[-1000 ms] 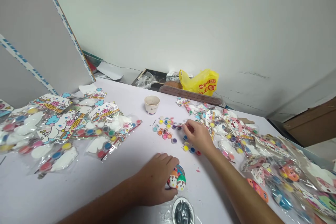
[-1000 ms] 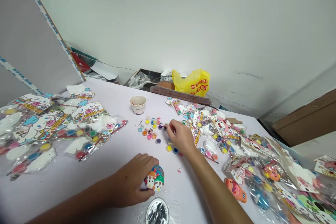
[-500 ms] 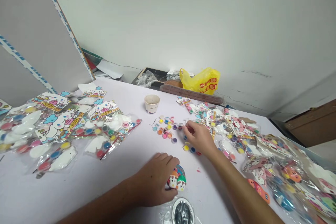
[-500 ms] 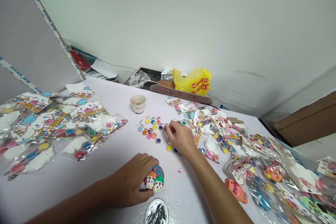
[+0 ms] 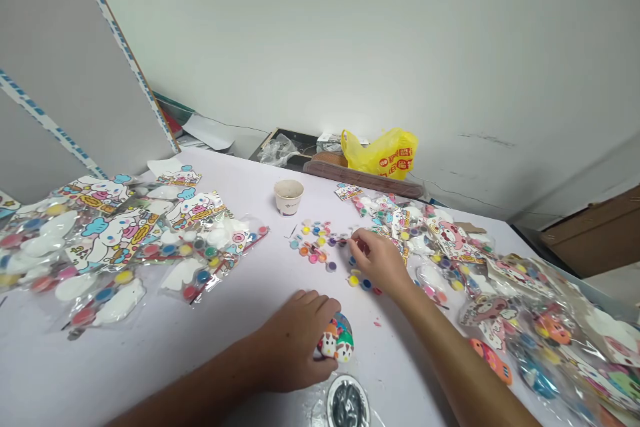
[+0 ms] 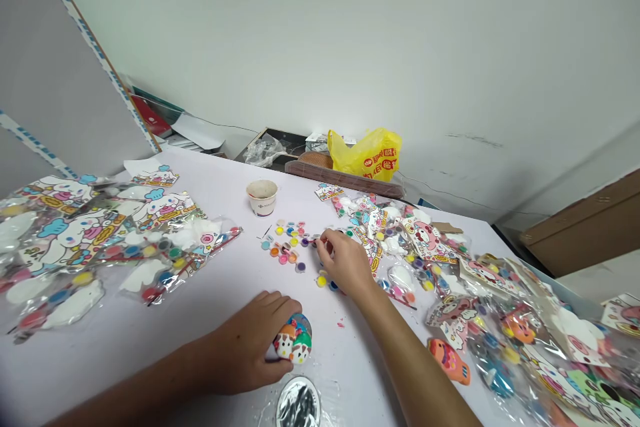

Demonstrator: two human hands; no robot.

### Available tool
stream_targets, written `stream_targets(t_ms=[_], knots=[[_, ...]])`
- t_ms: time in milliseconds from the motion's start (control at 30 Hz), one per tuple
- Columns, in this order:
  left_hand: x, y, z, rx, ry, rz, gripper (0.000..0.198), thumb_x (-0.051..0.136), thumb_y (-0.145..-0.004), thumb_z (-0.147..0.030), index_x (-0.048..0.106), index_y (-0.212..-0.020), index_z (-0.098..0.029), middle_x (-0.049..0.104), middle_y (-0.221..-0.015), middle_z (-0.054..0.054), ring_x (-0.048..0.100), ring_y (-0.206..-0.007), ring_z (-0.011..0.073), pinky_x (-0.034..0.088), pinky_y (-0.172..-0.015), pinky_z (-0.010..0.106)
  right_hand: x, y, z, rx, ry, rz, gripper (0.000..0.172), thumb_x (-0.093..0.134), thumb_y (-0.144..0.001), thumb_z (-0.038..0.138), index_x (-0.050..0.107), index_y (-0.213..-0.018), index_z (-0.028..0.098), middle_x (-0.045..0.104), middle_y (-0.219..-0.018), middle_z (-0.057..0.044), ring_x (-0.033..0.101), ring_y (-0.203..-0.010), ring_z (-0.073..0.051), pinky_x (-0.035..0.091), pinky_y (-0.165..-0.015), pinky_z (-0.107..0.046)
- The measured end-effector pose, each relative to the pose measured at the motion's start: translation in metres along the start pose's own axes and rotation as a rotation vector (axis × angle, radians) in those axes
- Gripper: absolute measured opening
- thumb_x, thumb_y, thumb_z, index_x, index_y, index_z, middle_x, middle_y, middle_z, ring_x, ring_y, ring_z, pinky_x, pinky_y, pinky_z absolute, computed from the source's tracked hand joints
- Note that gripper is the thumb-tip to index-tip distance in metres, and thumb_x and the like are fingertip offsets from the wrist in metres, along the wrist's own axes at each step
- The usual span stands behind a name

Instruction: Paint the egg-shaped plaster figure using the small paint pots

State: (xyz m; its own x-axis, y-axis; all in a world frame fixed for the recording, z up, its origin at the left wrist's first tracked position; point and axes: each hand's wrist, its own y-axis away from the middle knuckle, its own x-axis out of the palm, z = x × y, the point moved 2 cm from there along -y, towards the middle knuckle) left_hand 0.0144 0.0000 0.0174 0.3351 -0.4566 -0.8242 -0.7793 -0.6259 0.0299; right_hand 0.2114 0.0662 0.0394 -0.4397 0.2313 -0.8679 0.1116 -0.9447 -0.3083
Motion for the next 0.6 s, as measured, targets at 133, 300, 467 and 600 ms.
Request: stream_targets(t_ms=[133, 300, 467, 600], knots=[[-0.001, 0.000, 0.000, 0.004, 0.002, 0.000, 0.036, 0.067, -0.074, -0.028, 0.048, -0.105, -0.022, 0.057, -0.103, 0.004, 0.051, -0.092, 0.0252, 0.039, -0.083, 0.037, -0.002, 0.002, 0.001, -0.028, 0.007, 0.025, 0.020, 0.048, -0.094, 0.030, 0.059, -0.079, 0.022, 0.064, -0.069, -0.001, 0.056, -0.062, -0.017, 0.034, -0.058, -0.026], [-0.001, 0.000, -0.001, -0.003, 0.000, 0.006, 0.039, 0.067, -0.074, -0.027, 0.049, -0.108, -0.022, 0.058, -0.105, 0.005, 0.051, -0.094, 0.0256, 0.039, -0.084, 0.037, -0.011, 0.006, 0.002, -0.036, 0.020, 0.033, 0.020, 0.049, -0.094, 0.029, 0.058, -0.078, 0.022, 0.064, -0.069, 0.000, 0.056, -0.062, -0.017, 0.035, -0.058, -0.026], [-0.001, 0.000, -0.001, 0.006, -0.014, -0.002, 0.040, 0.067, -0.075, -0.026, 0.049, -0.110, -0.020, 0.058, -0.106, 0.005, 0.051, -0.095, 0.0256, 0.039, -0.086, 0.037, -0.006, 0.004, 0.002, -0.043, 0.050, 0.005, 0.019, 0.049, -0.095, 0.029, 0.060, -0.082, 0.021, 0.064, -0.071, -0.001, 0.055, -0.061, -0.017, 0.033, -0.057, -0.026], [0.000, -0.001, 0.000, 0.010, -0.023, -0.003, 0.041, 0.066, -0.075, -0.026, 0.050, -0.111, -0.020, 0.058, -0.105, 0.005, 0.051, -0.094, 0.0257, 0.040, -0.085, 0.038, 0.000, 0.003, 0.003, -0.085, 0.045, 0.011, 0.020, 0.049, -0.095, 0.028, 0.060, -0.080, 0.021, 0.061, -0.068, -0.001, 0.054, -0.058, -0.016, 0.031, -0.055, -0.026]])
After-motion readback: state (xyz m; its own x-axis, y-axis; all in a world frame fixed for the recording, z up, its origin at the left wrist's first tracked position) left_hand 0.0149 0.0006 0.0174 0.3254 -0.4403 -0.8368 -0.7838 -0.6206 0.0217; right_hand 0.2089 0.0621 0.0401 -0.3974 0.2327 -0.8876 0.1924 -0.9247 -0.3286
